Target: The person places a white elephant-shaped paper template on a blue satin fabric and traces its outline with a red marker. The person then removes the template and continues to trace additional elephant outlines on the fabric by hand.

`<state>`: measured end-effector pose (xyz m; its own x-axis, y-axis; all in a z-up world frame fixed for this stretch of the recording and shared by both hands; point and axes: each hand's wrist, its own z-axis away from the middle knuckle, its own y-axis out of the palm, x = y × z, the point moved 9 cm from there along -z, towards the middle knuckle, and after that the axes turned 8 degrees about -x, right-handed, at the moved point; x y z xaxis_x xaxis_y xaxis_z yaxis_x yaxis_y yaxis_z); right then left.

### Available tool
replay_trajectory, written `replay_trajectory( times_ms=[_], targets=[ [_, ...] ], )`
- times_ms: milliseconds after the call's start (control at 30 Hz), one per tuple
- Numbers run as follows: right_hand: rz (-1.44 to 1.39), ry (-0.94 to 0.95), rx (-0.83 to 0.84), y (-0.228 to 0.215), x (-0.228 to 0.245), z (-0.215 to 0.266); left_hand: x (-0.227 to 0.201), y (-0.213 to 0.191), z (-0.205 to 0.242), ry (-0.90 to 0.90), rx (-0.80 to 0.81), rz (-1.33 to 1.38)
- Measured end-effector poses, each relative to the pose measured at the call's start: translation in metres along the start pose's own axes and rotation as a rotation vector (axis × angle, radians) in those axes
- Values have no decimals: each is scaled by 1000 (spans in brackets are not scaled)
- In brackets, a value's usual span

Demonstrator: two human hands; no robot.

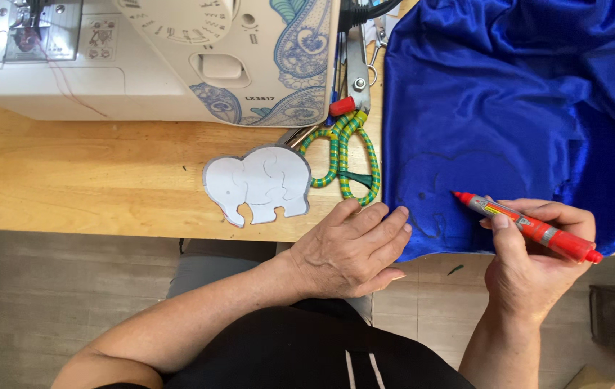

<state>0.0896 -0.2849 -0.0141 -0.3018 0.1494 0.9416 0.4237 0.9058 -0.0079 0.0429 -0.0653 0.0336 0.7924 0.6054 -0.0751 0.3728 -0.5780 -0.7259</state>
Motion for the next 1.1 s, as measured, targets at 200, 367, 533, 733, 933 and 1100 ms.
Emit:
replay_trajectory(
  times_ms=[200,367,533,733,933,1100],
  targets=[
    [3,-36,-24,0,2,-1,0,2,0,-21,41,9],
    [12,-14,-27,3,7,-2,-1,1,-3,1,34,-2],
    [8,19,-34,4,7,-3,-2,7,-2,5,62,-2],
    [-7,43,-46,4,6,-4,3,7,-8,-74,56,88],
    [-10,40,-33,3,4,-3,27,29,-39,-141,68,187],
    [2,36,-46,5,10,-3,54,88,-55,-111,274,109]
  ],
)
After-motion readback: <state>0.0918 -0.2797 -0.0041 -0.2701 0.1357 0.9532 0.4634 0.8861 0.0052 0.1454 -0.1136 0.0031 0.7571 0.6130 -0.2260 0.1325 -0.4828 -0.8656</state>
